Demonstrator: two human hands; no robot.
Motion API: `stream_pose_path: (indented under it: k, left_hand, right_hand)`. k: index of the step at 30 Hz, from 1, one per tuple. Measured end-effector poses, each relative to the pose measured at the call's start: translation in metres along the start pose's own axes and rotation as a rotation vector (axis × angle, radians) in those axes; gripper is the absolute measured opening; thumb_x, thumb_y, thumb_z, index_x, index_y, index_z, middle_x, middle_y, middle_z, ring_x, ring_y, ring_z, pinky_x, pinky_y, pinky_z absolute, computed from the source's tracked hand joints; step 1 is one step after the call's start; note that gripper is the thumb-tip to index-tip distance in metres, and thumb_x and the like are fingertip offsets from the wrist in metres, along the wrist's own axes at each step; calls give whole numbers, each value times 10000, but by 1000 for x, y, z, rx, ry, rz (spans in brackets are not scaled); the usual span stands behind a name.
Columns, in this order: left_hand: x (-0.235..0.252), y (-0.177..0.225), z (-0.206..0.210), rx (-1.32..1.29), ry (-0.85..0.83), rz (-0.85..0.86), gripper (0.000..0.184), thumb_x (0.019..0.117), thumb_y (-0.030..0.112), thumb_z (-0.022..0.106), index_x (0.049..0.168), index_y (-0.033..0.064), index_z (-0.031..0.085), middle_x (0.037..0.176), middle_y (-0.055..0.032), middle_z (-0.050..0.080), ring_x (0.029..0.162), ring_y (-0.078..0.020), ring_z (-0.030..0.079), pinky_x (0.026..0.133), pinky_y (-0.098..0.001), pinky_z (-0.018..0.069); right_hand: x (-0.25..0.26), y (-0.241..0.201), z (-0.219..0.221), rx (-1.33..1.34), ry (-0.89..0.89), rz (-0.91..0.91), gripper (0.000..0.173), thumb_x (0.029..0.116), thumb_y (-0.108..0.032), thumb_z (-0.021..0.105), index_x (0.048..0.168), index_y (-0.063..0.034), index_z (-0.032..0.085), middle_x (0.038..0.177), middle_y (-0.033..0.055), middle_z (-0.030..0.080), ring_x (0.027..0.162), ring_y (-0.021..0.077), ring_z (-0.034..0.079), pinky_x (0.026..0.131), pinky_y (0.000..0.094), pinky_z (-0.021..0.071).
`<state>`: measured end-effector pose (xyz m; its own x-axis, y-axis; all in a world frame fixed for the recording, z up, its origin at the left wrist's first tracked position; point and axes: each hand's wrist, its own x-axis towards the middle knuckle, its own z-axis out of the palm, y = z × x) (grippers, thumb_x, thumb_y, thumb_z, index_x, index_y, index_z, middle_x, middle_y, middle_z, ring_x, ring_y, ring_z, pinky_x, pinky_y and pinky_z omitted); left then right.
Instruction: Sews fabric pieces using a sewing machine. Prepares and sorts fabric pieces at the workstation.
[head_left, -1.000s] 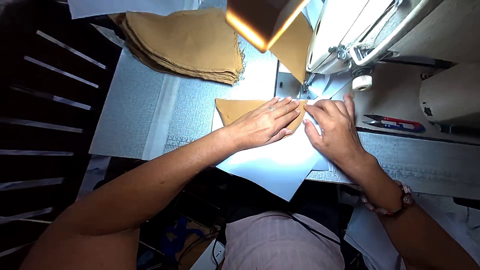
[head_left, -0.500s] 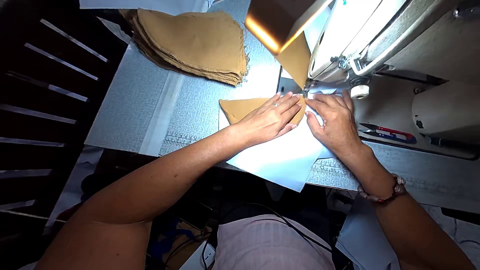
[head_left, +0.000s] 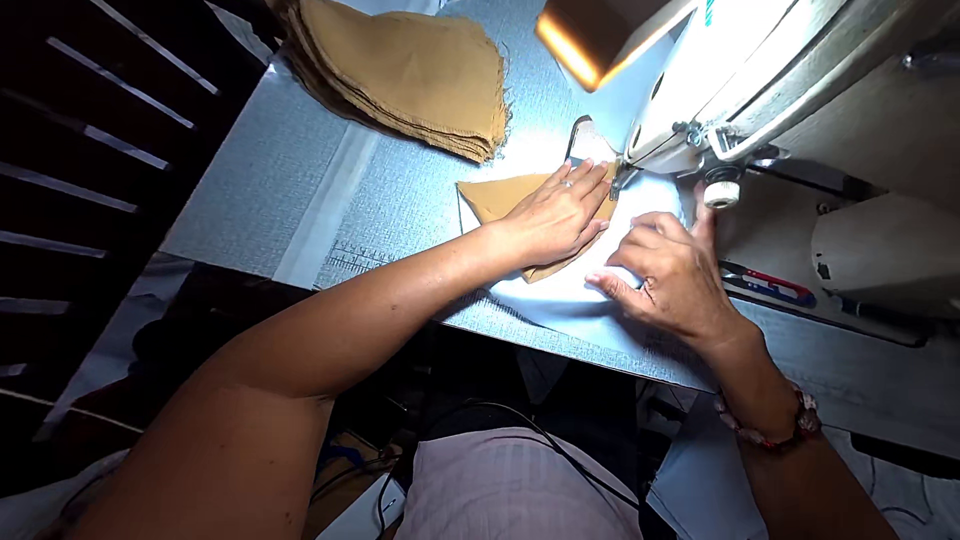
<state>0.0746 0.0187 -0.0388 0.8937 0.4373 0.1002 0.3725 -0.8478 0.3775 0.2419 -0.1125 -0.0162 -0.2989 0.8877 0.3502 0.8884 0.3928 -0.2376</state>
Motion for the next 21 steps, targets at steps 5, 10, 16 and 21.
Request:
stream_pose_path:
  k: [5,10,16,21]
  left_hand:
    - [13,11,-3,-5,-41,-172,650,1107,373,365,1556,-93,306,1654,-279,239,1563,-410,177,1266,-544,85]
    - [18,18,-6,26,-91,-280,701,1108,423,335,1582,-84,236,1678,-276,151,1578,-402,109,1254,-587,41]
    - [14,30,-16,47,-184,-385,735,1109,450,309,1602,-74,159,1694,-264,78,1588,-384,32,1249,-601,4]
    - [-15,33,-15,-53,-106,-237,531,1112,260,387,1530,-67,390,1642,-253,294,1547,-405,240,1248,-584,145]
  right_hand:
    - [-3,-10,-3,-6,-33,-70,621,964,-648,470,826,-123,772,711,49,652,891,319,673,1117,781,148]
    - [-10,-16,-6,-35,-53,-69,679,960,-698,437,763,-124,742,755,65,643,863,310,653,1121,763,165]
    - [-17,-17,-1,-45,-27,-58,657,973,-671,438,856,-122,779,783,69,672,863,306,660,1118,750,173]
    - [-25,-21,0,-63,-8,-16,648,982,-646,440,946,-101,789,884,109,702,976,360,664,1114,770,167]
